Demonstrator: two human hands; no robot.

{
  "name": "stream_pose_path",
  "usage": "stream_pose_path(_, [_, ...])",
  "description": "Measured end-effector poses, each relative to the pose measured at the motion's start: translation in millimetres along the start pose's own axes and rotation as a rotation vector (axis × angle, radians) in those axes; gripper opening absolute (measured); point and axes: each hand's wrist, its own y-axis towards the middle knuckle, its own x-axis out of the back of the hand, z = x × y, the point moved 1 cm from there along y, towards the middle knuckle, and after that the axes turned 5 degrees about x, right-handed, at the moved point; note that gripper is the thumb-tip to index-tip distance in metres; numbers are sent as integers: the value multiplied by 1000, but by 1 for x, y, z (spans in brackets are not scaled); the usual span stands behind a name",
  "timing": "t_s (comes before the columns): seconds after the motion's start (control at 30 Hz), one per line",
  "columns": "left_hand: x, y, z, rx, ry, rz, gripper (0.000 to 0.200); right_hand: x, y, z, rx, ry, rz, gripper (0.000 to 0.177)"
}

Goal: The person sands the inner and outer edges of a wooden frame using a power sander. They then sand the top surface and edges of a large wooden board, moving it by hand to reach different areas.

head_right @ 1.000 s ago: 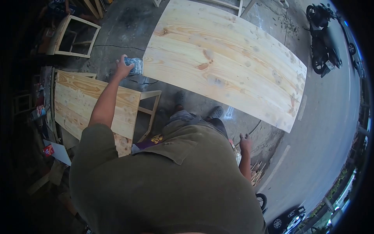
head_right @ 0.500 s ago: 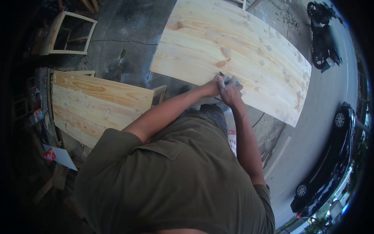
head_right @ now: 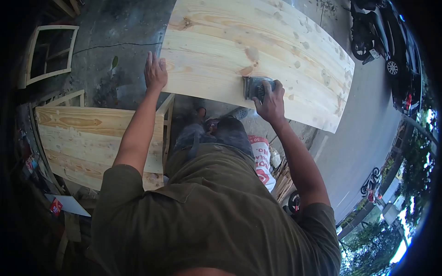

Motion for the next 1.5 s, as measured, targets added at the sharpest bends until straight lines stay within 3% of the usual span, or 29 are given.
stream_pose_path(0.13, [17, -5, 0, 394, -204, 162, 49, -22, 44, 91, 286, 105, 17, 56])
stream_pose_path(0.23, [11, -20, 10, 350, -209, 70, 46, -45, 80, 151, 355, 139, -41, 58])
stream_pose_path(0.27, [9, -33, 7, 252, -143, -27, 48, -52, 94, 168, 369, 156, -79, 58])
stream_pose_path(0.33, [5, -74, -5, 65, -2, -226, 57, -66, 130, 197, 400, 171, -140, 58])
stream_pose_path(0.4, [-5, -110, -14, 83, 83, -256, 78, -79, 166, 225, 421, 174, -181, 59])
stream_pose_path(0.47, [3, -142, -29, 154, 91, -85, 86, -83, 203, 254, 414, 170, -219, 54])
stream_pose_path(0.6, [34, -177, -38, 79, 21, 228, 83, -96, 253, 285, 476, 142, -202, 48])
stream_pose_path(0.63, [48, -188, -38, 12, 51, 171, 65, -93, 252, 289, 488, 124, -169, 46])
stream_pose_path(0.7, [49, -205, -3, -27, -229, 486, 45, -84, 231, 292, 517, 132, -65, 41])
stream_pose_path(0.77, [102, -228, -12, 226, -504, 551, 38, -70, 180, 287, 561, 142, 55, 35])
stream_pose_path(0.83, [95, -269, 13, 244, -401, 479, 42, -71, 131, 281, 583, 168, 172, 39])
stream_pose_path(0.9, [93, -296, 25, 288, -161, 667, 45, -81, 99, 269, 684, 123, 182, 44])
stream_pose_path(1.0, [89, -304, 29, 232, -119, 1087, 47, -83, 110, 276, 615, 131, 158, 42])
stream_pose_path(1.1, [107, -262, 10, 259, -74, 1001, 48, -92, 161, 300, 509, 169, -1, 38])
stream_pose_path(1.17, [104, -222, 11, 315, -271, 472, 46, -89, 191, 299, 452, 152, -50, 37])
stream_pose_path(1.23, [131, -160, -11, 414, -444, 250, 42, -80, 207, 290, 410, 130, -10, 37])
stream_pose_path(1.27, [138, -131, -12, 339, -421, 175, 41, -73, 209, 279, 376, 124, -5, 40])
stream_pose_path(1.33, [135, -81, -3, 323, -405, 176, 42, -62, 206, 251, 329, 93, 16, 44])
stream_pose_path(1.43, [100, -49, 8, 426, -138, 309, 47, -45, 201, 211, 244, 69, 26, 51])
stream_pose_path(1.5, [23, -83, 19, 330, -134, 266, 60, -42, 213, 197, 230, 44, 5, 53])
